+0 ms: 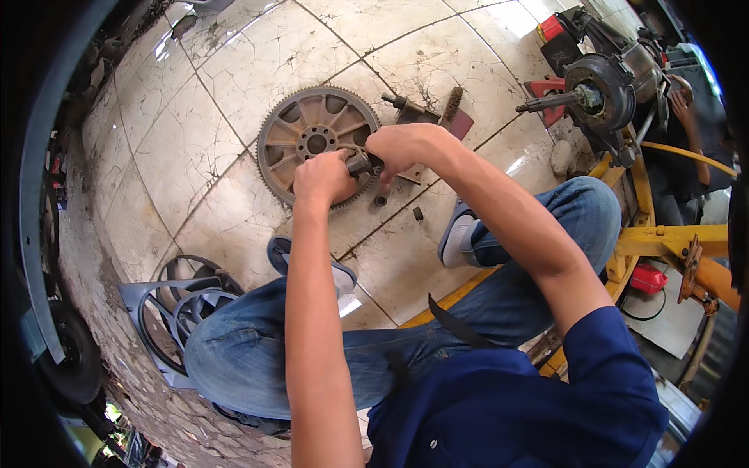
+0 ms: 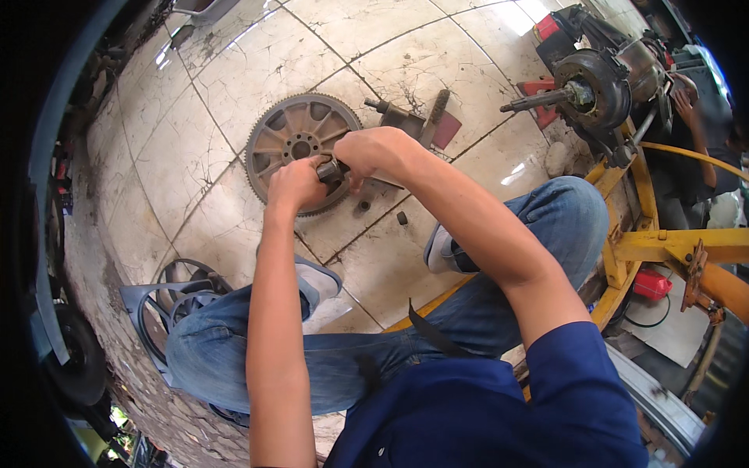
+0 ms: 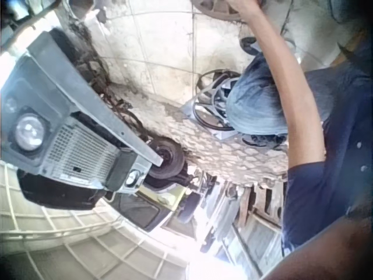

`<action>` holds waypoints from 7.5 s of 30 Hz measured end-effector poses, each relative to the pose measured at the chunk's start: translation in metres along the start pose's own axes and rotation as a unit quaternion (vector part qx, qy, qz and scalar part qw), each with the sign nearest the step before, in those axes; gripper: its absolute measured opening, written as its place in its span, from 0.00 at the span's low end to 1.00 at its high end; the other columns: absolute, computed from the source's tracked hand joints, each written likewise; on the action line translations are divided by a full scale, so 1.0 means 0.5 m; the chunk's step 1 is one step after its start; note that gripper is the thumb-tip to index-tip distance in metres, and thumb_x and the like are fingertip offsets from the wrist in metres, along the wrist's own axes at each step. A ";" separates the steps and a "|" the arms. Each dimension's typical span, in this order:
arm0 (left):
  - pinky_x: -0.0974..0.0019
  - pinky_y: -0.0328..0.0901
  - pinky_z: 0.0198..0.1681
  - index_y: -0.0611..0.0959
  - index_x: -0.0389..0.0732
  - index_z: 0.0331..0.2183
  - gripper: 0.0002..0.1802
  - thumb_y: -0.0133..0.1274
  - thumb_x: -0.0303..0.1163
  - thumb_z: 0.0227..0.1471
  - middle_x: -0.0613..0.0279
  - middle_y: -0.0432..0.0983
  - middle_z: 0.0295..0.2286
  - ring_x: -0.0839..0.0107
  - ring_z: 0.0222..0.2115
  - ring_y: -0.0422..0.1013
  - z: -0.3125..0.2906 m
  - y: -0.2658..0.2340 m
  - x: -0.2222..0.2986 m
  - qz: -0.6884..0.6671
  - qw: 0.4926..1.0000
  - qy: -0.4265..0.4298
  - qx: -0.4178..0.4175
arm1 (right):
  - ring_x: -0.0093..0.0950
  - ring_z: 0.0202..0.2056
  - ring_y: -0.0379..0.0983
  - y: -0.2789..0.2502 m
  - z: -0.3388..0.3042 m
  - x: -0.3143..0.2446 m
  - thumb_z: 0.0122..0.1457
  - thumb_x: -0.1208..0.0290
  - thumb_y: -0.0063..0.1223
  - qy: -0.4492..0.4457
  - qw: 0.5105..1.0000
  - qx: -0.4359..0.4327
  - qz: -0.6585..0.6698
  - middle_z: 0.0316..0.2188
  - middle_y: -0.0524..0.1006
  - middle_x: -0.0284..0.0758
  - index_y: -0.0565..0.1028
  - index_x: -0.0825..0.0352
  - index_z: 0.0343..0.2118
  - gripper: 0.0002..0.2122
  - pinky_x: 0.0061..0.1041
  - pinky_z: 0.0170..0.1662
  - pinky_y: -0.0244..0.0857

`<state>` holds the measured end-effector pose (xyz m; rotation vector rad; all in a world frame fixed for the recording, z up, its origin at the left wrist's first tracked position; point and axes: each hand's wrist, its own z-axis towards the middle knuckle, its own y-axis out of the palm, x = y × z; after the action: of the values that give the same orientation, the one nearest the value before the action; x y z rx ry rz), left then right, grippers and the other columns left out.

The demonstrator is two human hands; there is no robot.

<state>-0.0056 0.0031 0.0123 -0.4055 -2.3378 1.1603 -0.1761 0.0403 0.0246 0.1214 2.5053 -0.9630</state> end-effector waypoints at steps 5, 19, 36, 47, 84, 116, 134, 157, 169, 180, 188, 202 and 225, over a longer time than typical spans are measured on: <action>0.54 0.71 0.46 0.81 0.55 0.49 0.26 0.55 0.35 0.43 0.55 0.81 0.42 0.54 0.42 0.77 0.007 0.013 -0.005 0.016 0.999 0.018 0.026 | 0.44 0.38 0.78 0.046 0.024 0.019 0.43 0.62 0.72 0.000 0.998 0.049 -0.025 0.32 0.81 0.46 0.82 0.70 0.33 0.18 0.38 0.41 0.72; 0.54 0.70 0.48 0.81 0.56 0.50 0.27 0.55 0.35 0.43 0.54 0.80 0.43 0.54 0.44 0.76 0.005 -0.001 0.002 0.019 1.000 -0.004 0.001 | 0.42 0.35 0.80 0.057 0.004 0.003 0.41 0.75 0.64 0.009 0.991 0.134 0.006 0.29 0.81 0.45 0.82 0.68 0.27 0.08 0.37 0.38 0.74; 0.55 0.70 0.49 0.81 0.53 0.49 0.27 0.53 0.34 0.42 0.54 0.80 0.43 0.55 0.44 0.76 0.006 0.002 0.002 -0.002 1.000 0.002 0.000 | 0.39 0.48 0.75 0.101 0.006 0.004 0.53 0.75 0.55 0.084 0.974 0.212 -0.018 0.41 0.79 0.38 0.78 0.62 0.41 0.12 0.52 0.47 0.64; 0.55 0.70 0.49 0.81 0.59 0.50 0.29 0.53 0.33 0.41 0.52 0.81 0.40 0.54 0.43 0.77 0.020 0.013 -0.012 -0.022 1.000 -0.009 -0.002 | 0.43 0.60 0.60 0.085 -0.046 -0.004 0.52 0.74 0.57 0.120 0.963 0.195 0.144 0.57 0.67 0.46 0.61 0.63 0.59 0.29 0.41 0.58 0.60; 0.56 0.70 0.48 0.81 0.63 0.51 0.29 0.54 0.35 0.42 0.53 0.81 0.40 0.54 0.42 0.77 0.020 0.025 -0.020 -0.028 0.999 0.007 0.018 | 0.49 0.59 0.62 0.133 -0.075 -0.019 0.58 0.74 0.45 0.031 0.929 0.367 0.026 0.57 0.67 0.52 0.60 0.71 0.62 0.27 0.43 0.60 0.57; 0.56 0.71 0.48 0.81 0.53 0.50 0.29 0.56 0.36 0.42 0.55 0.81 0.42 0.56 0.44 0.77 0.014 0.008 -0.011 -0.018 1.000 0.002 0.007 | 0.45 0.62 0.58 0.107 -0.036 0.019 0.54 0.82 0.41 -0.020 0.956 0.272 0.106 0.61 0.64 0.49 0.61 0.74 0.61 0.28 0.37 0.64 0.56; 0.55 0.70 0.48 0.83 0.52 0.46 0.24 0.55 0.37 0.43 0.54 0.81 0.42 0.56 0.44 0.76 0.006 0.011 -0.006 -0.023 1.000 -0.007 0.006 | 0.40 0.51 0.72 0.110 -0.015 -0.009 0.57 0.74 0.48 0.054 0.967 0.244 -0.048 0.46 0.75 0.42 0.71 0.68 0.47 0.14 0.36 0.48 0.73; 0.55 0.71 0.46 0.83 0.55 0.46 0.24 0.53 0.36 0.43 0.54 0.81 0.40 0.55 0.42 0.77 0.008 0.008 -0.004 -0.006 1.000 -0.001 0.003 | 0.40 0.49 0.74 0.057 -0.012 -0.019 0.46 0.62 0.69 0.114 0.989 0.081 -0.047 0.45 0.78 0.37 0.71 0.63 0.49 0.27 0.45 0.48 0.68; 0.55 0.70 0.46 0.84 0.52 0.43 0.20 0.53 0.37 0.45 0.53 0.81 0.39 0.54 0.42 0.77 0.008 0.015 -0.008 -0.019 1.000 0.006 0.018 | 0.42 0.49 0.73 0.078 -0.019 -0.012 0.59 0.64 0.55 0.062 0.986 0.152 -0.024 0.45 0.77 0.42 0.70 0.66 0.49 0.18 0.41 0.50 0.67; 0.55 0.70 0.48 0.82 0.56 0.47 0.24 0.54 0.39 0.44 0.54 0.81 0.41 0.54 0.44 0.76 0.012 0.014 -0.007 -0.014 1.000 0.003 0.009 | 0.43 0.45 0.75 0.071 -0.021 0.003 0.56 0.72 0.53 0.029 0.988 0.143 -0.041 0.40 0.78 0.46 0.71 0.69 0.45 0.14 0.40 0.47 0.70; 0.54 0.70 0.47 0.83 0.52 0.44 0.21 0.54 0.37 0.44 0.53 0.81 0.39 0.54 0.42 0.77 0.004 0.005 -0.003 -0.011 1.000 0.006 0.007 | 0.42 0.49 0.75 0.053 -0.035 -0.015 0.61 0.73 0.41 0.051 0.993 0.091 -0.049 0.47 0.77 0.46 0.66 0.71 0.58 0.21 0.39 0.50 0.69; 0.56 0.70 0.49 0.81 0.51 0.49 0.26 0.54 0.35 0.43 0.54 0.80 0.43 0.56 0.45 0.76 0.008 0.007 -0.002 -0.005 1.000 0.009 0.004 | 0.41 0.51 0.73 0.059 -0.056 -0.013 0.61 0.75 0.40 0.048 0.991 0.115 -0.055 0.50 0.75 0.47 0.64 0.72 0.60 0.23 0.39 0.51 0.69; 0.57 0.69 0.50 0.81 0.53 0.51 0.28 0.55 0.35 0.43 0.57 0.79 0.45 0.58 0.46 0.75 -0.007 0.012 0.000 -0.006 1.000 0.000 -0.006 | 0.44 0.52 0.71 0.018 -0.053 -0.021 0.55 0.82 0.41 0.038 0.999 0.009 0.027 0.51 0.74 0.49 0.67 0.73 0.57 0.24 0.39 0.53 0.67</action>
<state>-0.0034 0.0091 0.0091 -0.3953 -2.3444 1.1410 -0.1745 0.0651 0.0413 0.2332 2.5489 -0.9764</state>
